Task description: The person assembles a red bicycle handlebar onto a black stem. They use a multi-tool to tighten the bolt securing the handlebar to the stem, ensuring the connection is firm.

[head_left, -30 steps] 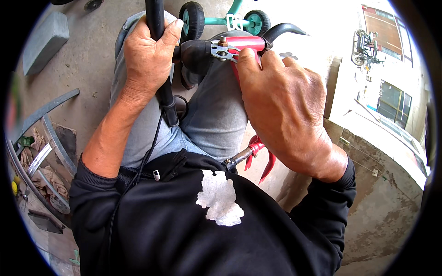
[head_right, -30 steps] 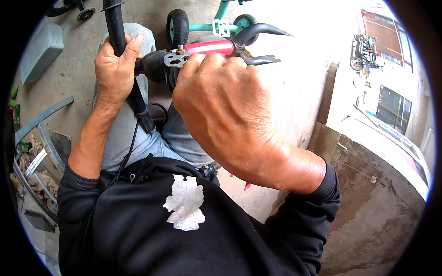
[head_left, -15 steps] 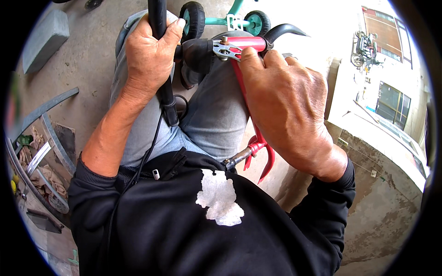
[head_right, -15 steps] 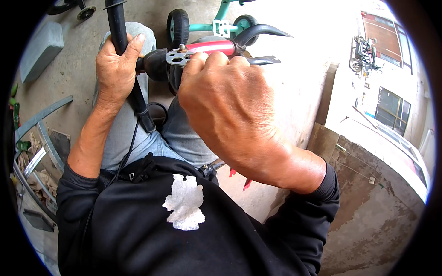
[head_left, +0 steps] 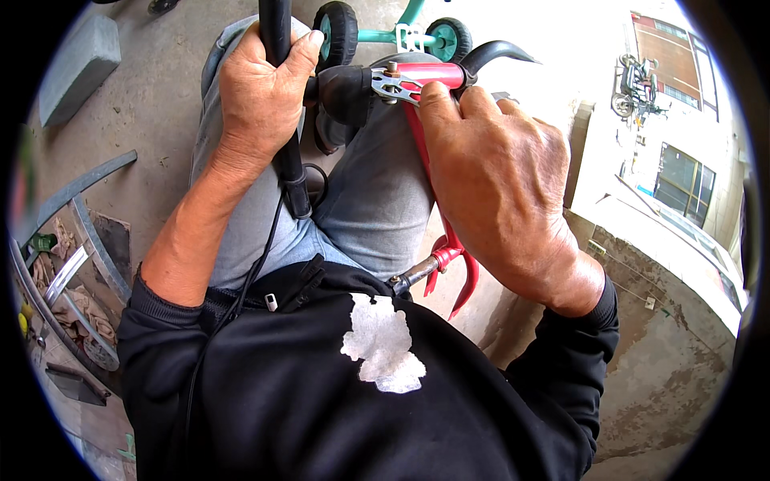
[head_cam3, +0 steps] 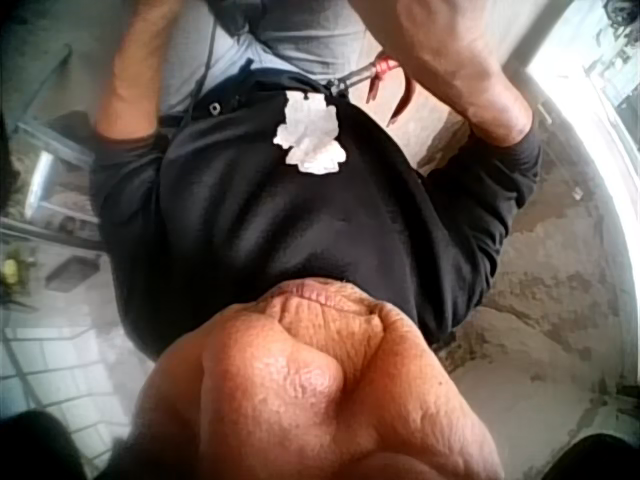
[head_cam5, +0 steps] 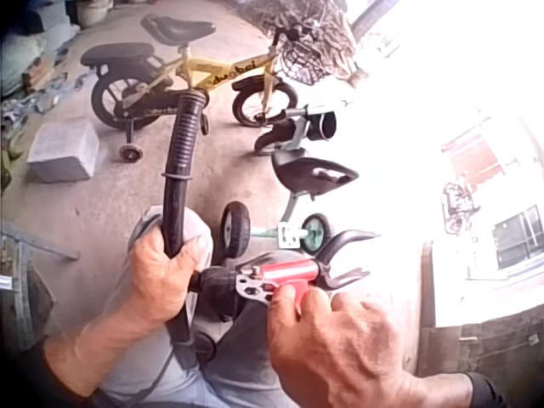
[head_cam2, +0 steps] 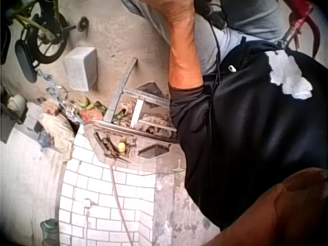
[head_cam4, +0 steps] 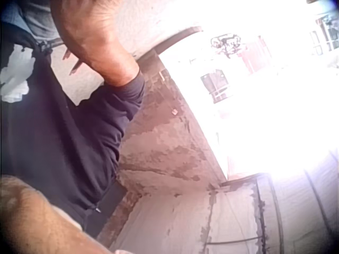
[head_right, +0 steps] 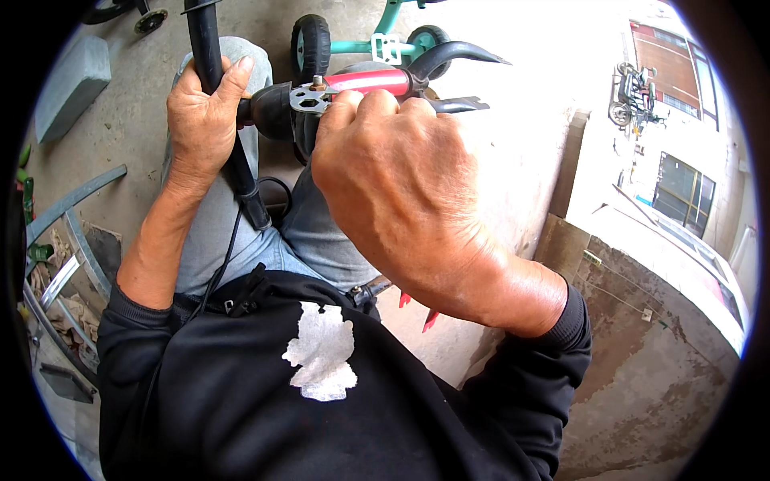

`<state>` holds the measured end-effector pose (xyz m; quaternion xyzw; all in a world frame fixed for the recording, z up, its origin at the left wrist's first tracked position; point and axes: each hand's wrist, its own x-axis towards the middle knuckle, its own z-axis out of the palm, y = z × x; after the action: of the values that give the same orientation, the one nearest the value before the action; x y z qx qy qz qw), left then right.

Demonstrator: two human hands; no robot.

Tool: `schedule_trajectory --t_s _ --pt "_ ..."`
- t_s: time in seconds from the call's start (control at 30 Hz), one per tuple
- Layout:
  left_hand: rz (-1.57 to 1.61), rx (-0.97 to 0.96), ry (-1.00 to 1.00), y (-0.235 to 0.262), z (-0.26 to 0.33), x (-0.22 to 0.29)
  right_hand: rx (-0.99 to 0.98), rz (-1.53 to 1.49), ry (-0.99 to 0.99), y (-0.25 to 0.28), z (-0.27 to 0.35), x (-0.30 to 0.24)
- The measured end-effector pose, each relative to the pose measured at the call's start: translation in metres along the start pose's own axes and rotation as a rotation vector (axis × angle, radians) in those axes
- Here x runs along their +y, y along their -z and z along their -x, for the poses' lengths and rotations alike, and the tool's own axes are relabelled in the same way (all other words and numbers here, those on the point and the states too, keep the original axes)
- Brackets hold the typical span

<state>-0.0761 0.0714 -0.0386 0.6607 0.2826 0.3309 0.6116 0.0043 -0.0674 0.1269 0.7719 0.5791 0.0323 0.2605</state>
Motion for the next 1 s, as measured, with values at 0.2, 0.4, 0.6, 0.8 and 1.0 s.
schedule_trajectory --t_s 0.2,0.4,0.6,0.8,1.0 --pt "0.007 -0.004 0.024 0.001 0.0 -0.001 0.057 -0.011 0.046 -0.008 -0.002 0.007" --pt "0.024 0.001 0.016 0.0 0.0 0.002 0.163 -0.047 0.15 -0.009 -0.005 0.015" --pt "0.021 0.027 -0.019 -0.002 0.001 -0.001 0.225 -0.053 0.197 -0.017 -0.004 0.021" --pt "0.076 0.034 -0.028 -0.005 0.001 -0.003 0.322 -0.132 0.211 -0.035 -0.001 0.032" --pt "0.06 0.051 -0.049 -0.005 0.0 -0.005 0.334 -0.243 0.223 -0.057 0.0 0.051"
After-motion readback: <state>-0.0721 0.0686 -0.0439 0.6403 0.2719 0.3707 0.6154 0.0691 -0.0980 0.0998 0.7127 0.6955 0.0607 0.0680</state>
